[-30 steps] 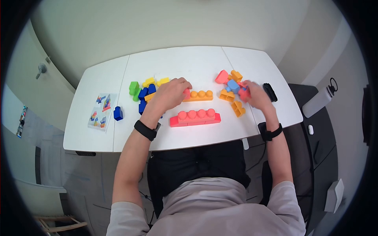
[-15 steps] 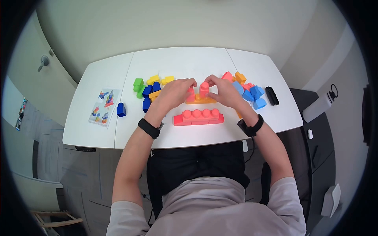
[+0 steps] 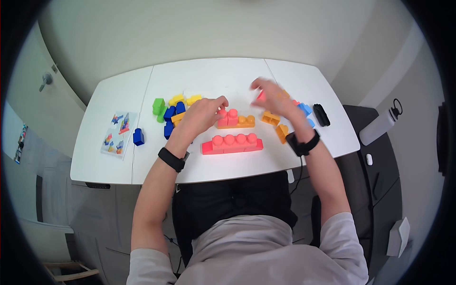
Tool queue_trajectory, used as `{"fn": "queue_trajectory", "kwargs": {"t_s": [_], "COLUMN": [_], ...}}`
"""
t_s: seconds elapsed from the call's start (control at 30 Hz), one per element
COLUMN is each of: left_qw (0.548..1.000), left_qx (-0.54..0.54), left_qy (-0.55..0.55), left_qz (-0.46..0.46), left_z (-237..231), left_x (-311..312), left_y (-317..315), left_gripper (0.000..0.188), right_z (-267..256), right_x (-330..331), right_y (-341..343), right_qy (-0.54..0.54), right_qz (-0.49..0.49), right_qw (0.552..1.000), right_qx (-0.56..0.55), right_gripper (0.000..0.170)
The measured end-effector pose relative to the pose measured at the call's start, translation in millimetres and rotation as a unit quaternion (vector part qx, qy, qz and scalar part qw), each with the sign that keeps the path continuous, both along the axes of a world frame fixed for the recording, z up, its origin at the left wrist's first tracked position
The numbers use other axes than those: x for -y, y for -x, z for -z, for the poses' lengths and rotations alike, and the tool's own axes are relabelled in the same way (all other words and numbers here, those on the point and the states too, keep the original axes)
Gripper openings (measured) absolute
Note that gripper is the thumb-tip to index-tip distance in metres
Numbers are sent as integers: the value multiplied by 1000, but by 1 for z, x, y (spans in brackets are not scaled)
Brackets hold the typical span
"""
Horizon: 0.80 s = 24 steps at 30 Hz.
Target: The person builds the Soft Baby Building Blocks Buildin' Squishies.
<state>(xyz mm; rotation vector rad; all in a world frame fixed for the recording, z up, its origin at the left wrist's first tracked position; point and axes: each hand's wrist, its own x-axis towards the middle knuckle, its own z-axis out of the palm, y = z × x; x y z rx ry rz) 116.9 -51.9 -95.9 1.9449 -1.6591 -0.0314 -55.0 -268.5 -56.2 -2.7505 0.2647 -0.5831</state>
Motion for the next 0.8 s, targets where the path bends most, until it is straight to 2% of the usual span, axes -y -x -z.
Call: {"fn": "queue_trajectory", "kwargs": {"t_s": [0.07,0.13,0.17,0.23,0.27,0.33,0.57,0.63,0.77,0.8], "left_qw": [1000,1000,1000,999,999,999,999,998,998,998], "left_qx": [1,10,11,12,11,17,28,33,45,44], "left_qy": [1,-8,1,-19,-12,-40,-35,-36,-18,-20], "left_qz": [-5,-18,-19,-25,-28,-26,-29,-31,-31,-33], "left_z": [2,-2,-4,-3,-5,-9,-10,-10,-7,-5], "left_x": [-1,0,1,0,-1,-2,-3,-3,-3,-4], "left_y": [4,4,3,5,6,8,8,7,5,5], "left_gripper": [27,26,26,23,23,20,17,17,17,17], "right_z": [-13,-21,-15,11,18,28,49,49,45,43], "right_x": [35,69,91,134,145,155,186,184,178,179], "right_y": [15,30,36,44,45,47,47,43,40,40], "right_qy": [-10,24,32,64,71,30,28,-11,-16,-57], "right_qz": [52,131,130,227,226,281,250,259,251,254], "right_qw": [998,991,991,967,967,938,932,920,924,926], "right_qx": [38,-29,-26,-99,-97,-198,-260,-293,-288,-273], "right_gripper": [34,29,29,29,29,31,31,32,32,32]}}
